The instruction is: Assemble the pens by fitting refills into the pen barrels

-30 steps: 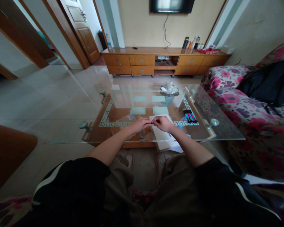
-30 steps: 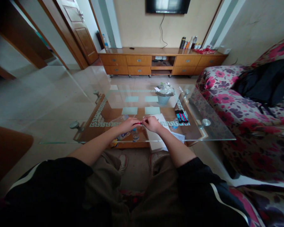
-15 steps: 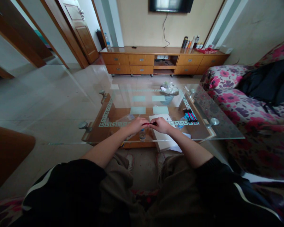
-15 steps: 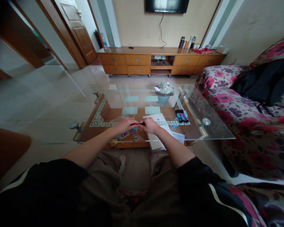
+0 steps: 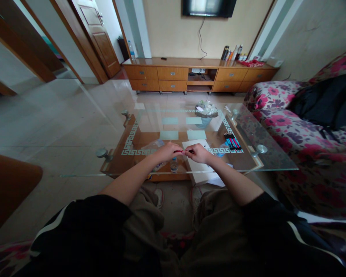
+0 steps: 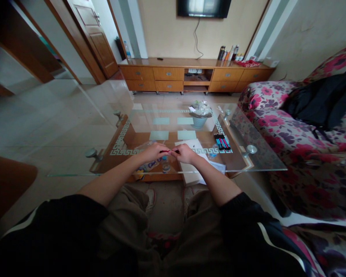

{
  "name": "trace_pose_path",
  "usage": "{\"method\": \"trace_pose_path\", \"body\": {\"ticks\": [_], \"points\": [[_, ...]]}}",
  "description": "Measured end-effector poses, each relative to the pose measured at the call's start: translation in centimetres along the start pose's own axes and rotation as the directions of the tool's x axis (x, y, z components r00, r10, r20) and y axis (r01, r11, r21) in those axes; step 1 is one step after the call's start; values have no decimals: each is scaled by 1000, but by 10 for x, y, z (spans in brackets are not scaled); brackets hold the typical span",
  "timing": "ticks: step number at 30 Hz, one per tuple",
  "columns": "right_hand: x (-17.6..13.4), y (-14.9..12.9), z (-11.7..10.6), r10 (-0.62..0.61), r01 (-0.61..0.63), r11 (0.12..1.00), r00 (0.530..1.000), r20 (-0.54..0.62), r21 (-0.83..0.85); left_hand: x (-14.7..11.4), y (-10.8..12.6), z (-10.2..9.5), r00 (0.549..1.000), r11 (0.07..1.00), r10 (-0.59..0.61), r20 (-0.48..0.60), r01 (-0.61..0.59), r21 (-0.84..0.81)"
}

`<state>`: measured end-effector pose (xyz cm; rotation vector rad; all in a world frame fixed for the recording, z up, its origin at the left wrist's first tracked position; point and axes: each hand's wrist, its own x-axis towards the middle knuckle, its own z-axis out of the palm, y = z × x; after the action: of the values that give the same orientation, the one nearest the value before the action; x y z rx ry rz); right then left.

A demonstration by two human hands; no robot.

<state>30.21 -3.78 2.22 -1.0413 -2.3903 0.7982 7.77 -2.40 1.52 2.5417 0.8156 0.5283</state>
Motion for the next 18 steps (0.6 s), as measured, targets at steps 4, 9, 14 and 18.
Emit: {"method": "trace_pose_path", "body": {"ticks": [4,9,14,18], "points": [[1,-2,-2,31,-31,999,999,14,14,0,0,-1,1000,1000,11,-9,-11,-6],[2,-2,-2,84,-88,991,995,47,104,0,1,-1,999,1000,24,-36,-23,20],[-8,21,-9,227,-237,950,971,68,205,-16,-19,-9,997,997,-26,-68,32,75],[-18,43,-23,333,-310,923,941,-68,228,-33,-38,-17,970,977,-184,-156,197,76]]}}
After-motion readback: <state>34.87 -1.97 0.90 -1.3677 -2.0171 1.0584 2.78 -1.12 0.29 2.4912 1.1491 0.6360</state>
